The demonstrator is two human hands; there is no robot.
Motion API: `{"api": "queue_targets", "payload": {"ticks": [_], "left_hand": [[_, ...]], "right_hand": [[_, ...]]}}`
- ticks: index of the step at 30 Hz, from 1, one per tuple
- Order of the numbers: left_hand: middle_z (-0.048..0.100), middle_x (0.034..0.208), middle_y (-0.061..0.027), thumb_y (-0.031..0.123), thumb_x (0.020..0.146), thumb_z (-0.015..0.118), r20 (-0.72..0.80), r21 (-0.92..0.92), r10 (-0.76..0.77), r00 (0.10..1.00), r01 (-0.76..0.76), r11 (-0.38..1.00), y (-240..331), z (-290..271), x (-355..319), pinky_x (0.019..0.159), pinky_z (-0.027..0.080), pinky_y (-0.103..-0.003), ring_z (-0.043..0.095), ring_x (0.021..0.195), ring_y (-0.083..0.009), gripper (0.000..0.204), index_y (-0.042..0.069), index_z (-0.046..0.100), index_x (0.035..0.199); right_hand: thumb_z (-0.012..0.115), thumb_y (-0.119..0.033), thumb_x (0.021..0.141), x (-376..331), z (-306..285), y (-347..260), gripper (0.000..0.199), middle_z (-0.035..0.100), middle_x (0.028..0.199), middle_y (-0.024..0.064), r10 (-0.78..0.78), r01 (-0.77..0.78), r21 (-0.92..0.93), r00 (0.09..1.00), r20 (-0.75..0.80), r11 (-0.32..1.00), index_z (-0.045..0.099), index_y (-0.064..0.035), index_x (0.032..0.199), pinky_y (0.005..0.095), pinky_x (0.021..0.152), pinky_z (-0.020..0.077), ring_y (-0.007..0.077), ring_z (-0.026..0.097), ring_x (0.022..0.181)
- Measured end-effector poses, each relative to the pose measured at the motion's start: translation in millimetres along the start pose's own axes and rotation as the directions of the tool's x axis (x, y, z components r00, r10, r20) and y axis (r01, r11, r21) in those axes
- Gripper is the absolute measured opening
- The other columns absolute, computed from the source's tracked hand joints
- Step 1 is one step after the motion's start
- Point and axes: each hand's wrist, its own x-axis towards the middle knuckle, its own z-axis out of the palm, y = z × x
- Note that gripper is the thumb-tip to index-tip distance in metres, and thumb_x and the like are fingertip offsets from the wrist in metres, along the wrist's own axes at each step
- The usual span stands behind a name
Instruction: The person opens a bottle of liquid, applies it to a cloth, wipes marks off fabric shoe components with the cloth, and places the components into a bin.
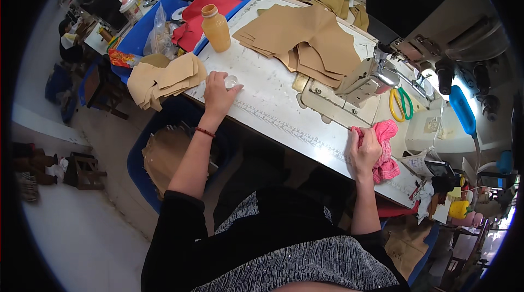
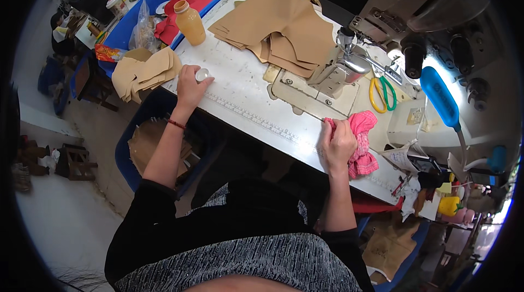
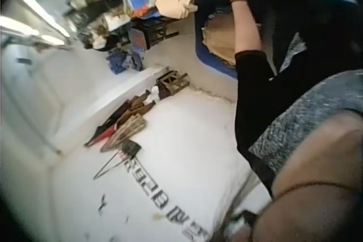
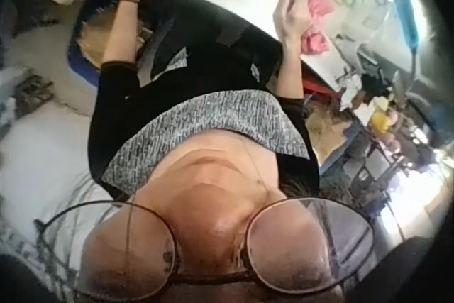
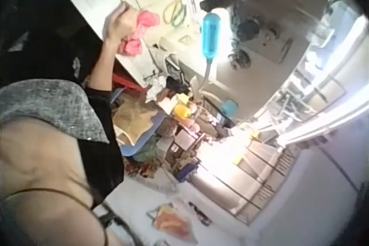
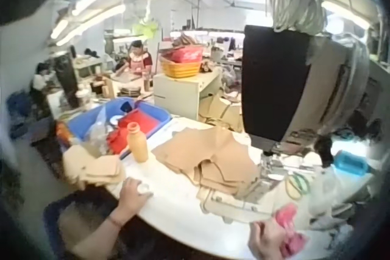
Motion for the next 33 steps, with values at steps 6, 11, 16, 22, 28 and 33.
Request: {"api": "queue_targets", "payload": {"ticks": [6,11,16,22,28,33], "left_hand": [[0.054,0.103,-0.0163,0.023,0.069,0.078,0.001,0.055,-0.008,1.000,0.007,0.998,-15.5,-6.6,7.2,0.088,0.043,-0.041,0.049,0.103,-0.0338,0.045,-0.003,0.057,0.100],[0.049,0.111,-0.0213,0.025,0.069,0.079,0.049,0.131,0.007,0.999,-0.013,0.991,-3.2,-15.1,4.3,0.092,0.040,-0.041,0.046,0.107,-0.0358,0.064,-0.008,0.049,0.115],[0.049,0.112,-0.0215,0.024,0.076,0.074,0.006,0.159,0.032,0.999,-0.032,0.987,36.5,-19.6,9.7,0.091,0.041,-0.043,0.046,0.107,-0.0359,0.059,-0.009,0.047,0.116],[0.062,0.095,-0.0192,0.008,0.084,0.058,-0.066,-0.236,0.168,0.983,-0.180,0.955,53.6,37.0,103.1,0.081,0.046,-0.039,0.059,0.092,-0.0328,0.022,-0.003,0.058,0.103],[0.066,0.084,-0.0178,0.019,0.075,0.066,0.110,-0.090,0.023,0.994,-0.013,0.996,48.3,91.3,198.3,0.075,0.050,-0.034,0.065,0.084,-0.0285,0.024,0.000,0.064,0.090],[0.068,0.097,-0.0169,0.031,0.063,0.077,0.240,0.265,-0.057,0.969,-0.009,0.964,56.0,113.5,214.0,0.090,0.045,-0.042,0.058,0.103,-0.0353,0.047,0.006,0.069,0.103]], "right_hand": [[0.069,-0.008,0.079,1.1,-0.4,-1.5,0.011,0.057,0.072,0.0119,0.005,-0.005,-0.003,1.000,0.000,1.000,0.060,-0.0011,0.082,0.0373,0.053,0.0456,0.0301,0.058,0.059],[0.069,-0.007,0.078,1.4,-1.8,-0.8,0.011,0.057,0.072,0.0118,0.009,-0.009,-0.003,1.000,-0.008,1.000,0.060,-0.0011,0.083,0.0371,0.053,0.0458,0.0300,0.058,0.059],[0.068,-0.006,0.078,2.4,0.1,-0.5,0.011,0.057,0.072,0.0118,0.058,-0.058,0.008,0.998,0.009,0.998,0.060,-0.0008,0.082,0.0368,0.053,0.0457,0.0299,0.058,0.059],[0.068,-0.004,0.078,7.5,2.5,-0.8,0.009,0.058,0.071,0.0121,0.096,-0.096,0.047,0.995,0.001,0.994,0.060,-0.0005,0.081,0.0358,0.053,0.0454,0.0299,0.058,0.058],[0.069,-0.004,0.078,6.6,6.9,3.0,0.009,0.058,0.071,0.0121,0.117,-0.117,0.068,0.993,-0.005,0.991,0.060,-0.0003,0.079,0.0353,0.052,0.0452,0.0294,0.058,0.058],[0.069,-0.004,0.078,6.7,6.6,1.6,0.010,0.057,0.070,0.0119,0.137,-0.137,0.058,0.991,0.008,0.989,0.060,-0.0010,0.080,0.0354,0.052,0.0449,0.0292,0.058,0.058]]}}
